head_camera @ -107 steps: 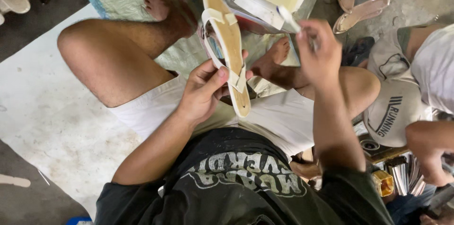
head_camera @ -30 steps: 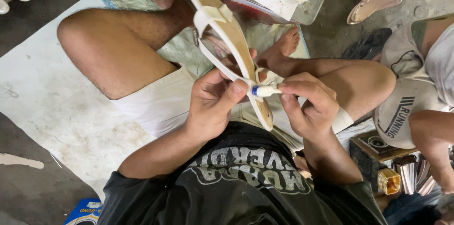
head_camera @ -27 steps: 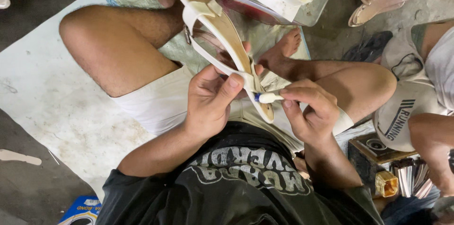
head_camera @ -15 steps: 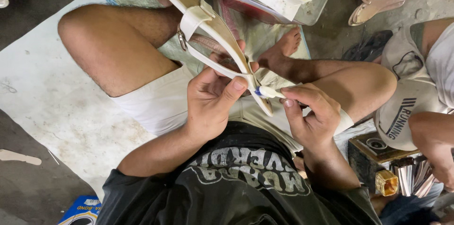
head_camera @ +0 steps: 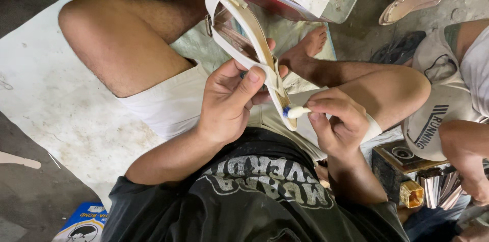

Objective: The person sits on a mat and uses a toothbrush to apply white paint to the straps of beige flip-flops. They repeatedly dip the brush into a container of paint and carefully coat the straps, then place the finished sandals on a nearby rack.

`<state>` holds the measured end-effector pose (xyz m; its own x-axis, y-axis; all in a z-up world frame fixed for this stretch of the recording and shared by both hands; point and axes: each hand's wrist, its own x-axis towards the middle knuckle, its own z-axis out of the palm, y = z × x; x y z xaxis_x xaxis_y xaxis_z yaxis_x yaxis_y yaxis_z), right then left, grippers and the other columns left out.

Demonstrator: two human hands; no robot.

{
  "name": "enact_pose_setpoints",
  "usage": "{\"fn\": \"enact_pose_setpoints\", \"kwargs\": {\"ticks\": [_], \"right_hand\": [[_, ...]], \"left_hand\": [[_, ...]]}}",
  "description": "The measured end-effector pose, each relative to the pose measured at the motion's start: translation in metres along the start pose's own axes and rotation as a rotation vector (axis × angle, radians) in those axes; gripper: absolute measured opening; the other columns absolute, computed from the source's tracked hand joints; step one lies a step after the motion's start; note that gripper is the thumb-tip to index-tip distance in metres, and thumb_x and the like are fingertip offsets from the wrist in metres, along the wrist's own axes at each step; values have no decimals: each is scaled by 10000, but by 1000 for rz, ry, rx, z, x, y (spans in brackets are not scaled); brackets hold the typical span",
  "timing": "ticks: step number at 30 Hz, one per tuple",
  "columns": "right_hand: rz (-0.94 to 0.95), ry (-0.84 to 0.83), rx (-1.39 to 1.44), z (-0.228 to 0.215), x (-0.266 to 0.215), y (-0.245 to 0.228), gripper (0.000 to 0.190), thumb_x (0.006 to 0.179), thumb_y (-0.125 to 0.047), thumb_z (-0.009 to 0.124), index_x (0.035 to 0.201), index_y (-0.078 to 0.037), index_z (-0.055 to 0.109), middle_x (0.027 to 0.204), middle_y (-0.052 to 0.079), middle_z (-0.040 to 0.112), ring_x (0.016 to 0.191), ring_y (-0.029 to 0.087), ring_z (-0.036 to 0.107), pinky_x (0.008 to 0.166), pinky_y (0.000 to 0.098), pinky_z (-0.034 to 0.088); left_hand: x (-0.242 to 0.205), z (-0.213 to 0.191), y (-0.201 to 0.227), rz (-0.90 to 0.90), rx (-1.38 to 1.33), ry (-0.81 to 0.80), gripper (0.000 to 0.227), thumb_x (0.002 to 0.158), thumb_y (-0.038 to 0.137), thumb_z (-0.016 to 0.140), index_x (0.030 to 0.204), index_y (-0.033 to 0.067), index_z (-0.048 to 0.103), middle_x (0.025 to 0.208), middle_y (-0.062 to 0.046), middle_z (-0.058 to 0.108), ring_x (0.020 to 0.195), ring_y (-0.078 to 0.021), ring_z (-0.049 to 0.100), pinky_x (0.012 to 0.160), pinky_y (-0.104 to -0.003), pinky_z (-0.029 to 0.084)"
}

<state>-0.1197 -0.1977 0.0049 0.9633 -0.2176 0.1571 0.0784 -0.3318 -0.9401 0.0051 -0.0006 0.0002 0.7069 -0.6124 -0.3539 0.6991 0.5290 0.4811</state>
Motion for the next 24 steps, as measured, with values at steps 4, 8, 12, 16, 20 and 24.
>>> {"fn": "enact_pose_setpoints", "kwargs": {"ticks": [4, 8, 12, 16, 20, 24], "right_hand": [[9, 20, 162, -3, -3, -3, 198, 952, -106, 713, 1102, -17, 621, 1006, 136, 684, 770, 122, 626, 686, 235, 499], [-114, 74, 33, 10, 6, 4, 378, 835, -212, 843, 1066, -18, 614, 941, 118, 684, 650, 36, 561, 588, 175, 439], [-267, 207, -226, 20, 17, 15, 276, 935, -93, 878, 1042, -29, 631, 962, 77, 709, 742, 90, 660, 603, 181, 500], [98, 326, -10, 11, 28, 21, 204, 937, -34, 860, 1016, 22, 681, 958, 63, 716, 723, 42, 589, 645, 180, 456], [237, 339, 99, -3, 30, 20, 204, 937, -25, 858, 1007, 36, 676, 976, 39, 701, 780, 41, 584, 712, 180, 466], [243, 219, 166, -10, 37, 20, 203, 969, -56, 838, 1035, 44, 673, 921, 44, 673, 797, 63, 585, 729, 191, 458]], "left_hand": [[4, -3, 2, -53, -17, 25, 389, 1111, 223, 585, 1444, 24, 555, 1460, -92, 592, 1293, -268, 653, 971, -370, 600], [10, -4, -5, -119, -91, 28, 402, 1111, 289, 557, 1424, 36, 552, 1274, -103, 653, 1255, -245, 669, 970, -366, 613], [23, -13, -6, -275, -49, 37, 357, 971, 371, 590, 1237, 135, 548, 1261, -7, 678, 1106, -200, 693, 903, -383, 632], [26, -16, 3, 98, 917, -140, 309, 950, 256, 785, 1159, 93, 625, 1225, -73, 709, 1093, -256, 670, 958, -408, 580], [41, -18, 12, 788, 1613, -285, 366, 836, 188, 871, 1087, 92, 622, 1376, -141, 600, 1253, -349, 600, 1042, -441, 516], [57, -27, 7, 850, 1627, -297, 347, 893, 167, 871, 1109, 98, 608, 1447, -79, 604, 1325, -293, 624, 1099, -408, 548]]}}
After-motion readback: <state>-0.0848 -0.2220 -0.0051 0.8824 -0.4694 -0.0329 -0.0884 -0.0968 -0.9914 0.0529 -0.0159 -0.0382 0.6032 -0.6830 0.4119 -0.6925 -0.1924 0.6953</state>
